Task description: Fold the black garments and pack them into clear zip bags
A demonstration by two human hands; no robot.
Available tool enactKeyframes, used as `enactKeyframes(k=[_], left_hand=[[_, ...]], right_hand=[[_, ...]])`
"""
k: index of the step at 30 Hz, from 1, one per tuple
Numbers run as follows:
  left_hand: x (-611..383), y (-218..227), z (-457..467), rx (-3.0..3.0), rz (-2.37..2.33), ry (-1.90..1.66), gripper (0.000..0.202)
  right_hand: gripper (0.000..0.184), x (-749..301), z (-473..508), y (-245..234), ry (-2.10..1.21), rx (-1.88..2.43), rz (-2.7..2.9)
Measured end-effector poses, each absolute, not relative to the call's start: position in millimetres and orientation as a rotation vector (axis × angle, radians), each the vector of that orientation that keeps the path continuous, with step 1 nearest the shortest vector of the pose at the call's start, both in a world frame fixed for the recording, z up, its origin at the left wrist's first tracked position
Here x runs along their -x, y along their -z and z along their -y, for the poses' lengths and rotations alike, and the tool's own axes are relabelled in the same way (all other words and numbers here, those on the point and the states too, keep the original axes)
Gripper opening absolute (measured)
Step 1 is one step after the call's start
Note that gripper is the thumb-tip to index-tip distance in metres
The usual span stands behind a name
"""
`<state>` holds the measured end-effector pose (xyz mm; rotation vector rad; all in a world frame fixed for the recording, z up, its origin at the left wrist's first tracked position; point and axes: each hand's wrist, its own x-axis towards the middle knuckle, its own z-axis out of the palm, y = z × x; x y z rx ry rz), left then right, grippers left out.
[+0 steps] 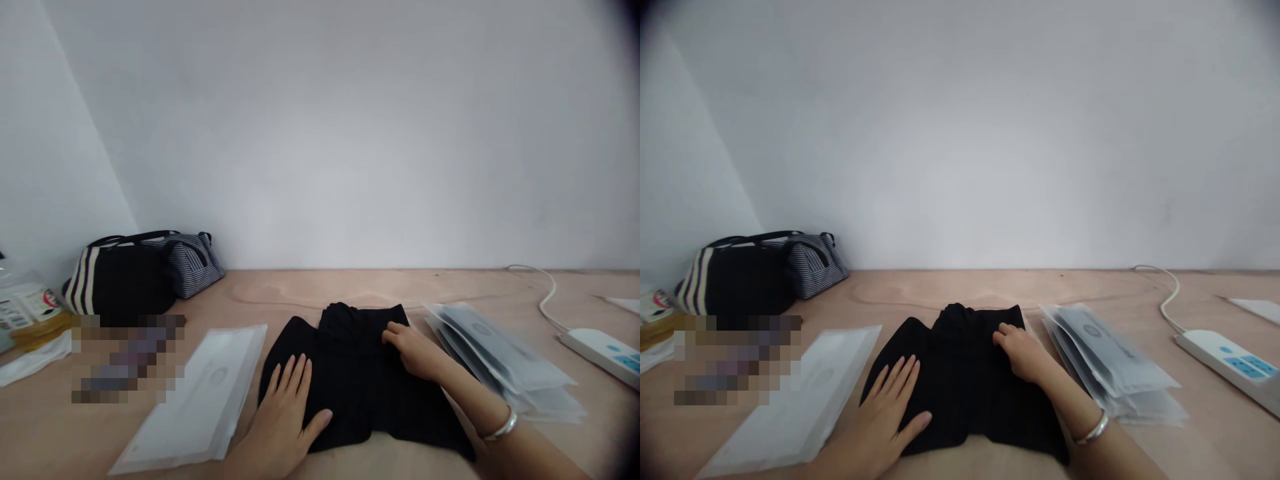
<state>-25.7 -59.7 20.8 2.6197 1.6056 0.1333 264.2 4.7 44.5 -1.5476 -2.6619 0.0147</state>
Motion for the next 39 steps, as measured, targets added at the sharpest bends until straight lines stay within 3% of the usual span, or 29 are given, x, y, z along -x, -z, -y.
enactKeyframes(k=[8,17,22,26,31,39], left_hand=[[26,-26,62,-2.647,-1.586,-0.165,0.068],[-53,-46,21,-2.892,-1.361,-0.297,0.044],[-81,-41,-1,-2.878,-1.534,-0.284,0.059],[-42,-46,6,-2.841,-1.869,-0.334,0.067],[13,-55,8,-2.541,-2.413,-0.090,0.067],[-10,-48,-36,-2.588,-1.963,-0.264,0.061]], right_hand=[[0.027,-266,1,-52,-0.058,1.495,2.390],[0.044,-257,-9,1,0.074,1.655,2.363],[0.044,-259,-10,6,0.142,1.646,2.367],[0.044,-258,-10,6,0.146,1.656,2.367],[0.044,-257,-10,6,0.147,1.666,2.336],[0.044,-256,-9,4,0.127,1.674,2.341]])
